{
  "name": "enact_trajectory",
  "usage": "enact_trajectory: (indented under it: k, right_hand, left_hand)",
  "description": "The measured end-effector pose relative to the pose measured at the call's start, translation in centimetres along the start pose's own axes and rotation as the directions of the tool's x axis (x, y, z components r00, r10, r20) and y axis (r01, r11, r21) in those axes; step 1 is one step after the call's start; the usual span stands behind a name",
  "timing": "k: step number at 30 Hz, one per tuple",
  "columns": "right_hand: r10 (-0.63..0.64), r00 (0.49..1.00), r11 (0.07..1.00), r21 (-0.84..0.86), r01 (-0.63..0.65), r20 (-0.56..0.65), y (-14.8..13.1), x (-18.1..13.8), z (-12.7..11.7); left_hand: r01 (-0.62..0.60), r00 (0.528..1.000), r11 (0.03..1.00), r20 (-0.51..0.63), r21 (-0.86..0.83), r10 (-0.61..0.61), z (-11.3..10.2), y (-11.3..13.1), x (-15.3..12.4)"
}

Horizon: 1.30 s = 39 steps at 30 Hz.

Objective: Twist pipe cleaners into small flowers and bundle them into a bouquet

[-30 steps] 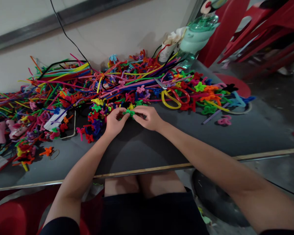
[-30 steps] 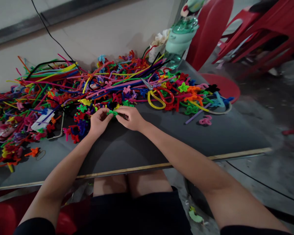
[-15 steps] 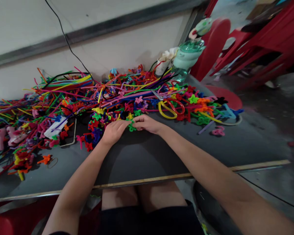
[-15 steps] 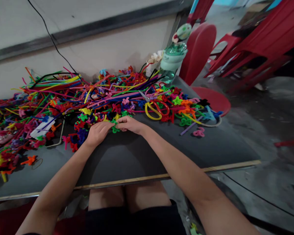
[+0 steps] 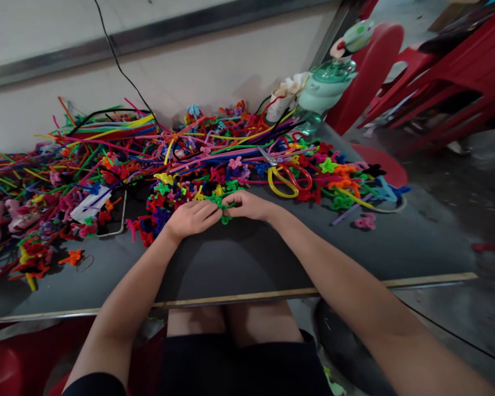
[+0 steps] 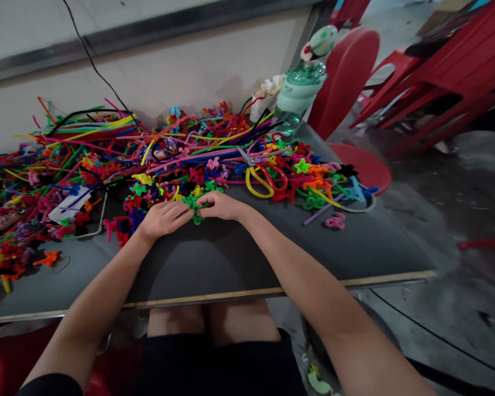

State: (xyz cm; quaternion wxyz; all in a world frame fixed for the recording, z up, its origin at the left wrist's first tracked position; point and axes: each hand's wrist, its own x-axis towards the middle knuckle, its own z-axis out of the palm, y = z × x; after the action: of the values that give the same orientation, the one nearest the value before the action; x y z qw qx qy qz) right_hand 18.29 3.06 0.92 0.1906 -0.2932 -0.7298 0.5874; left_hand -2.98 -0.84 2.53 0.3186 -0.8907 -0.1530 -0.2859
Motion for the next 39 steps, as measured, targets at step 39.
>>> enact_trajectory:
  k: [39]
  right_hand:
    - [-0.325,0.800,0.911,-0.393,0.122,-0.504,0.7,0.3,1.8]
  left_hand:
    - [0.823,0.378,0.045,0.488,-0.566,-0.787,3.5,1.5,-0.3]
